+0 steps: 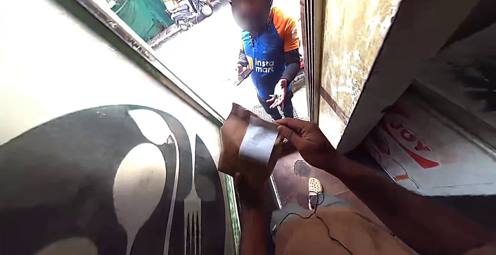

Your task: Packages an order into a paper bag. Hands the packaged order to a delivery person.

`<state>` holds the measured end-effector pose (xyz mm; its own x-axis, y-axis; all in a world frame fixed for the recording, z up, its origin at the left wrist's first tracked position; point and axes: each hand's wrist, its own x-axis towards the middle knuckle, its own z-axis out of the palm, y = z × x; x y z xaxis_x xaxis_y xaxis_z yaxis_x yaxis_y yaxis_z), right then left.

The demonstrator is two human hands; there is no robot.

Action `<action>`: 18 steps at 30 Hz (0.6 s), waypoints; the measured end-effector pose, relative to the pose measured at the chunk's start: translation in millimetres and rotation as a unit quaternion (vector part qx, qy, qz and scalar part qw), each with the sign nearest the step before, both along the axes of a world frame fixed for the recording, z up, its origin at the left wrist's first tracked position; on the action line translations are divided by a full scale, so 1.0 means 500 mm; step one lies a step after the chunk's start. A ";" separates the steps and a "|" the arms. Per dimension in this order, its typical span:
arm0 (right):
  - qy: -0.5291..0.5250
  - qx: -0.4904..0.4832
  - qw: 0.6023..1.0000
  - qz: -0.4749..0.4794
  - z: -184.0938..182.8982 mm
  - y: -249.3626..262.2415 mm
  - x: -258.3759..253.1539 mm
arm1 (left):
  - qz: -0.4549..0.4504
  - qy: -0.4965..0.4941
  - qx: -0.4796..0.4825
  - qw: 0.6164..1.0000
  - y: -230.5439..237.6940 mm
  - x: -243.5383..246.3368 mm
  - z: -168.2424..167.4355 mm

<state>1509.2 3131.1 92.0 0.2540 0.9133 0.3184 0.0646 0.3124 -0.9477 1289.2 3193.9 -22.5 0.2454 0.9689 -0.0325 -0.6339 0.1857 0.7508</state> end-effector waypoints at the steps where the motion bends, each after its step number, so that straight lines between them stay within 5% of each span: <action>1: 0.012 -0.025 1.000 -0.010 -0.015 0.053 0.022 | -0.016 -0.004 -0.003 1.000 0.051 0.021 -0.004; 5: -0.014 -0.116 0.992 -0.043 -0.072 0.192 0.106 | -0.065 -0.020 -0.060 0.996 0.227 0.095 0.003; 9: -0.045 -0.167 0.980 -0.101 -0.129 0.208 0.199 | -0.049 -0.060 -0.106 0.991 0.399 0.182 -0.024; 18: 0.005 -0.341 0.845 -0.411 -0.295 -0.084 0.240 | -0.096 0.111 -0.110 0.983 0.630 0.288 -0.092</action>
<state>1629.1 3089.2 -55.5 0.8922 0.3965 -0.2162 -0.0143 -0.4538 -0.8910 1433.0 3509.1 -68.3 0.3867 0.8688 -0.3092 -0.3955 0.4591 0.7955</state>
